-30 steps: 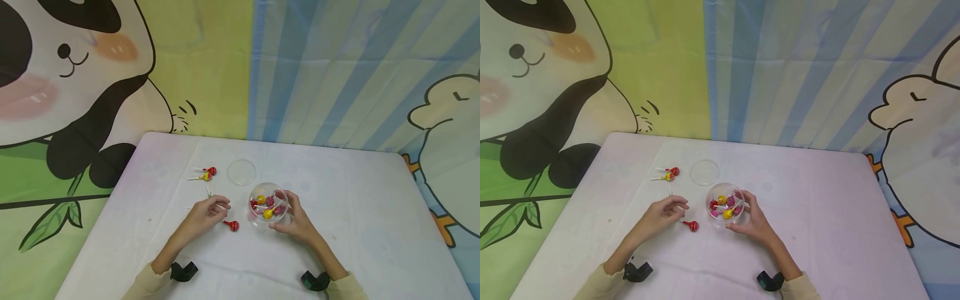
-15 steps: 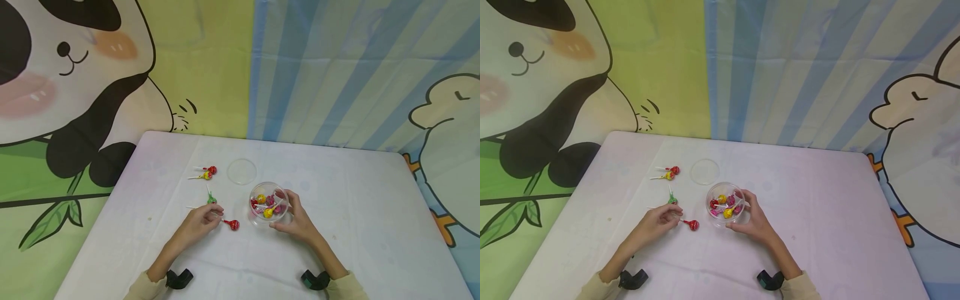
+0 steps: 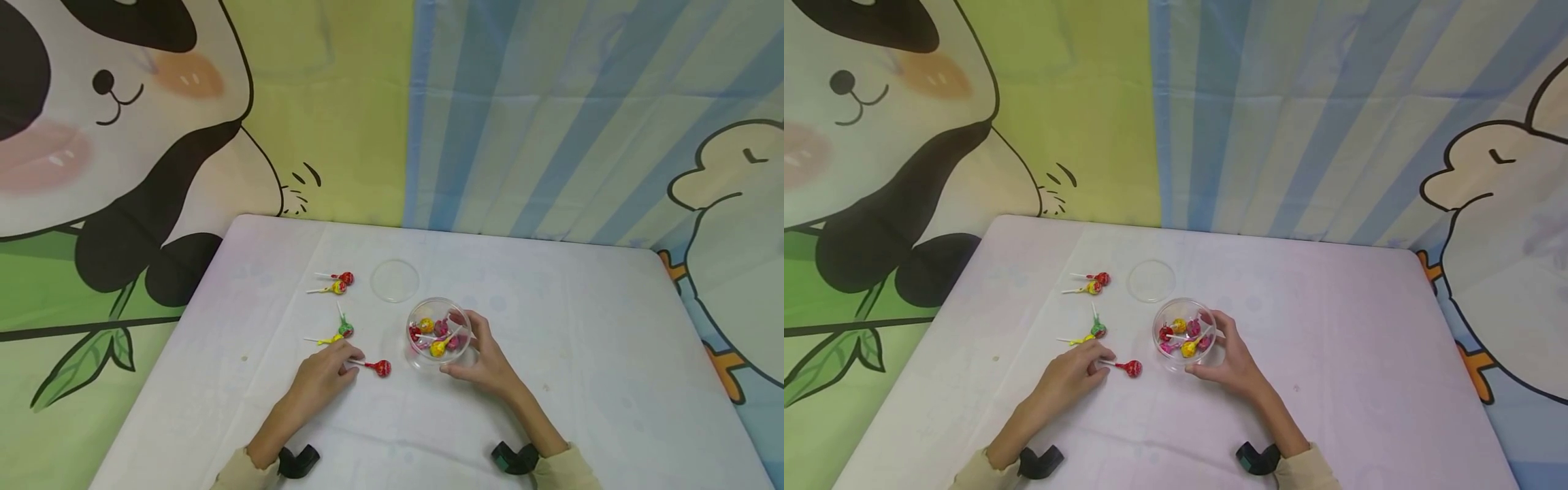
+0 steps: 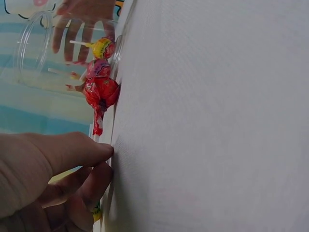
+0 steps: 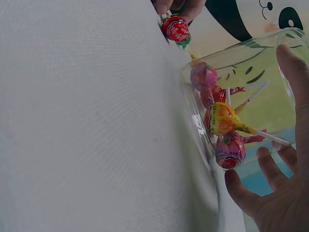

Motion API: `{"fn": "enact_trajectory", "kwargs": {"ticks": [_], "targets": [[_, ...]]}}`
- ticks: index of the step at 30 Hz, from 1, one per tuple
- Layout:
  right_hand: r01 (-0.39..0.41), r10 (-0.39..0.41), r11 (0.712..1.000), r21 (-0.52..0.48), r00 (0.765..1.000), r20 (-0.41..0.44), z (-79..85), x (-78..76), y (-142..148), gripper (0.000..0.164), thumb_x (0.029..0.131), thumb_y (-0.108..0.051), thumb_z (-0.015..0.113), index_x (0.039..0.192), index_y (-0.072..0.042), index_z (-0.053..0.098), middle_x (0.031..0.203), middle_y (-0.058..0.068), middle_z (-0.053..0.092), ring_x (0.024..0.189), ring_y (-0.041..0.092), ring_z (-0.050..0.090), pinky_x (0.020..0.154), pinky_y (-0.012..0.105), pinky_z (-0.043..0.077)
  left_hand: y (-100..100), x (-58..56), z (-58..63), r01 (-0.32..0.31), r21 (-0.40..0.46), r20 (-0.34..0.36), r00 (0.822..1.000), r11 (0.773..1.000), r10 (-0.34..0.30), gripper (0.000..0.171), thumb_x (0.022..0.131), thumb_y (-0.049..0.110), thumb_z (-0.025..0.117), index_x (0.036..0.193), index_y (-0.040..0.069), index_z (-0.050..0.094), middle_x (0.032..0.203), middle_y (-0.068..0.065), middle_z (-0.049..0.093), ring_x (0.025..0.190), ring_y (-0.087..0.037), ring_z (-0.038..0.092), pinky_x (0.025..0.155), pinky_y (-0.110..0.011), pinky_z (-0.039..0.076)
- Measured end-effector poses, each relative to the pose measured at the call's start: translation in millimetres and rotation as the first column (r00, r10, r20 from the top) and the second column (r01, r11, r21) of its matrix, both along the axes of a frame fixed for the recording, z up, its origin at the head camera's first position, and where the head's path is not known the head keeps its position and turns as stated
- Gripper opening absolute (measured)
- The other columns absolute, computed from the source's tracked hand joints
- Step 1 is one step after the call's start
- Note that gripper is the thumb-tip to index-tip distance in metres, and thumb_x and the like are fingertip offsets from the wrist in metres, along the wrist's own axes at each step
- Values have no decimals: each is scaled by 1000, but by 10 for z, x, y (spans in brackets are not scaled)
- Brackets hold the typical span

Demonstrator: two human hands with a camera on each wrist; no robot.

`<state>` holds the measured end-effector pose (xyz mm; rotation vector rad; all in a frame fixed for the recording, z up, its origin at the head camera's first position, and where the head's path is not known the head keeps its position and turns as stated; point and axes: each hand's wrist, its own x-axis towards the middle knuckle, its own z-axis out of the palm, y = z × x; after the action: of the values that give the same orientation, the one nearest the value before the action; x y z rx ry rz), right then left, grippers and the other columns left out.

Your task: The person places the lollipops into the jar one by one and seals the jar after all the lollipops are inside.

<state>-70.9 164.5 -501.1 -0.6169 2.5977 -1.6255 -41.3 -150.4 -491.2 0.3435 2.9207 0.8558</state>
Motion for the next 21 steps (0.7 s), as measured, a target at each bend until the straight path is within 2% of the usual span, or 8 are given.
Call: {"fn": "enact_trajectory", "kwargs": {"ticks": [7,12,16,21], "targets": [[15,-15,1000,3,1000,18,-11,12,-2,94,70,-14,85,144,-8,26,147,16,45,138,42,37,98,64,44,-19,9,-5,-8,34,-10,1000,999,9,18,80,12,78,93,22,72,86,15,61,65,2,49,58,-16,41],[17,-17,1000,-4,1000,22,-9,22,-1,94,70,-13,85,143,-9,26,147,17,44,139,44,36,99,65,43,-41,10,-4,36,108,-38,999,994,-32,16,78,13,80,88,23,73,76,14,59,66,2,48,60,-15,41],[17,-17,1000,-5,999,27,8,26,-9,93,71,-15,85,143,-8,26,148,16,44,139,43,35,99,65,42,-55,-3,1,88,202,-76,994,975,-74,15,77,11,81,86,20,74,73,12,61,66,1,50,61,-16,44],[20,-20,1000,-3,999,30,20,27,-10,93,71,-15,85,143,-7,26,147,15,45,139,41,36,100,65,42,-60,-13,-6,73,303,-30,997,950,-67,12,78,13,79,86,20,74,76,12,68,66,4,54,63,-16,49]]}}
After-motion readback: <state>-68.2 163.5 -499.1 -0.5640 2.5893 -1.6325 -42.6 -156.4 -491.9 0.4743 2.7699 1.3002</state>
